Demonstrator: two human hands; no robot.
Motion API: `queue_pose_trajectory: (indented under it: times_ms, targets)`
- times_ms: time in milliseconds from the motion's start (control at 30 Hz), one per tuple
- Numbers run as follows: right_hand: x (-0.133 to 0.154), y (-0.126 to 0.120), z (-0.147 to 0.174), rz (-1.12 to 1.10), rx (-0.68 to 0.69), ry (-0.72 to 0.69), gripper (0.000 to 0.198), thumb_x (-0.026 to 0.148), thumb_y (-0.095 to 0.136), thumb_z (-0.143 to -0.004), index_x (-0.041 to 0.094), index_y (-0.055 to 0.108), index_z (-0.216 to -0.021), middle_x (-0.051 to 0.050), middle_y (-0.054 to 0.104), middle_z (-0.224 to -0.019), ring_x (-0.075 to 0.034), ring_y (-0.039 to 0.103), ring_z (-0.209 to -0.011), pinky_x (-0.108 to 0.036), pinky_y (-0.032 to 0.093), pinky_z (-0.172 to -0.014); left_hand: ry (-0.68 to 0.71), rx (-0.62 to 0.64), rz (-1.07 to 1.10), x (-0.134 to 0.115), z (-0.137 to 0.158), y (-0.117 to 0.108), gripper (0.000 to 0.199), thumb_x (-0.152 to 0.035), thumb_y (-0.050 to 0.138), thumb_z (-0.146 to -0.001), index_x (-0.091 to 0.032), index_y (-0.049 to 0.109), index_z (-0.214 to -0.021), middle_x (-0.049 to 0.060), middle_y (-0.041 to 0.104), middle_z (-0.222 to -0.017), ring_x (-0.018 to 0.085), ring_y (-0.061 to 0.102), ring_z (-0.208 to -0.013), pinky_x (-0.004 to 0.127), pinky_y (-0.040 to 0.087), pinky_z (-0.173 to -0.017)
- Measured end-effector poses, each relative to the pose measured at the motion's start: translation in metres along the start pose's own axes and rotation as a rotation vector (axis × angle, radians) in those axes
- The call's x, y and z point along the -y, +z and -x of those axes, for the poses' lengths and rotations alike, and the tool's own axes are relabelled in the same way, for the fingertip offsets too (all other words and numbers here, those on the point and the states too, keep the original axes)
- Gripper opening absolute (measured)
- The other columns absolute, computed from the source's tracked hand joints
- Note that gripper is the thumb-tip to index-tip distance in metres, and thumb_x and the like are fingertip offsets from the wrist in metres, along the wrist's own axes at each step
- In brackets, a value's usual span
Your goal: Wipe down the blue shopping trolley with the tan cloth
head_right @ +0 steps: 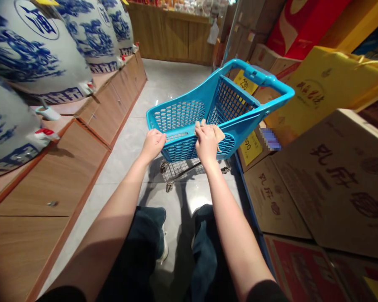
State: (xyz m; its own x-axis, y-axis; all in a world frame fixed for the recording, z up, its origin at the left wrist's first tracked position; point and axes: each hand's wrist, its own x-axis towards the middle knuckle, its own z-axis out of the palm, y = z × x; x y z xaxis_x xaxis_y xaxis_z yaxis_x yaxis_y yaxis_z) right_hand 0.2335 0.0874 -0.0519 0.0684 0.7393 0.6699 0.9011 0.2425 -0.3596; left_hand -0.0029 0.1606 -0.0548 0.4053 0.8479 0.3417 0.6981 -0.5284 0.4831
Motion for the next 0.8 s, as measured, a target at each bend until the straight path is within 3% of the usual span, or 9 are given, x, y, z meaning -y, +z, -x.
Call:
queue_pose_trajectory:
  times_ms: [100, 200, 300, 400, 533, 600, 700, 800]
  targets:
    - [0.022, 0.012, 0.003, -0.017, 0.055, -0.01, 0.051, 0.004, 0.047, -0.09, 0.022, 0.076, -0.127, -0.014, 0.075, -0.132, -0.033, 0.06, -0.135, -0.062, 0.04, -0.123, -0.016, 0.019, 0.043, -0.002, -0.006, 0.0, 0.049, -0.035, 0.04, -0.107, -0.022, 0.072, -0.072, 0.009, 0.069, -0.087, 0.027, 0.062, -0.104, 0.046, 0.044, -0.112]
    - [0.053, 0.025, 0.009, -0.07, 0.183, -0.174, 0.055, 0.002, 0.045, -0.091, 0.021, 0.072, -0.135, -0.014, 0.073, -0.139, -0.03, 0.055, -0.144, -0.059, 0.038, -0.126, -0.009, 0.041, 0.073, 0.001, -0.011, -0.002, 0.047, -0.036, 0.042, -0.105, -0.022, 0.07, -0.069, 0.008, 0.07, -0.085, 0.026, 0.062, -0.103, 0.046, 0.045, -0.112]
    - [0.056, 0.024, 0.005, -0.079, 0.235, -0.274, 0.054, 0.003, 0.044, -0.095, 0.023, 0.072, -0.137, -0.012, 0.072, -0.142, -0.028, 0.058, -0.141, -0.053, 0.042, -0.125, 0.034, 0.08, 0.084, 0.006, -0.013, -0.005, 0.049, -0.036, 0.042, -0.105, -0.022, 0.064, -0.064, 0.006, 0.072, -0.08, 0.025, 0.063, -0.099, 0.05, 0.039, -0.122]
    - [0.025, 0.01, -0.005, -0.018, 0.138, -0.155, 0.05, 0.005, 0.049, -0.092, 0.023, 0.076, -0.129, -0.013, 0.077, -0.131, -0.03, 0.064, -0.129, -0.055, 0.044, -0.122, 0.028, 0.093, 0.095, 0.007, -0.013, -0.008, 0.05, -0.036, 0.041, -0.106, -0.022, 0.061, -0.061, 0.003, 0.072, -0.078, 0.023, 0.065, -0.097, 0.054, 0.028, -0.131]
    - [-0.004, 0.002, -0.011, 0.029, -0.056, 0.056, 0.053, 0.003, 0.046, -0.086, 0.021, 0.077, -0.125, -0.016, 0.077, -0.127, -0.034, 0.061, -0.133, -0.064, 0.039, -0.124, -0.079, 0.104, 0.034, -0.001, -0.011, -0.01, 0.051, -0.035, 0.04, -0.108, -0.021, 0.068, -0.068, 0.005, 0.075, -0.086, 0.024, 0.067, -0.103, 0.052, 0.028, -0.131]
    - [0.01, 0.011, -0.006, 0.009, -0.039, 0.044, 0.055, 0.003, 0.046, -0.084, 0.021, 0.077, -0.126, -0.016, 0.076, -0.128, -0.035, 0.059, -0.136, -0.066, 0.037, -0.125, -0.127, 0.118, -0.01, -0.007, -0.01, -0.01, 0.052, -0.035, 0.039, -0.109, -0.02, 0.073, -0.073, 0.008, 0.077, -0.093, 0.025, 0.067, -0.107, 0.05, 0.029, -0.131]
    - [0.053, 0.03, 0.004, -0.025, 0.104, -0.116, 0.054, 0.003, 0.047, -0.086, 0.02, 0.076, -0.129, -0.015, 0.075, -0.13, -0.033, 0.059, -0.136, -0.06, 0.04, -0.124, -0.153, 0.114, -0.09, -0.014, -0.007, -0.008, 0.051, -0.035, 0.038, -0.109, -0.017, 0.077, -0.081, 0.013, 0.078, -0.098, 0.028, 0.068, -0.11, 0.048, 0.037, -0.124]
    - [0.074, 0.036, 0.006, -0.039, 0.179, -0.233, 0.051, 0.005, 0.046, -0.093, 0.022, 0.075, -0.132, -0.013, 0.075, -0.132, -0.03, 0.062, -0.133, -0.051, 0.045, -0.122, -0.202, 0.055, -0.124, -0.015, -0.004, -0.007, 0.05, -0.04, 0.039, -0.108, -0.017, 0.079, -0.088, 0.016, 0.079, -0.103, 0.03, 0.07, -0.107, 0.041, 0.054, -0.101]
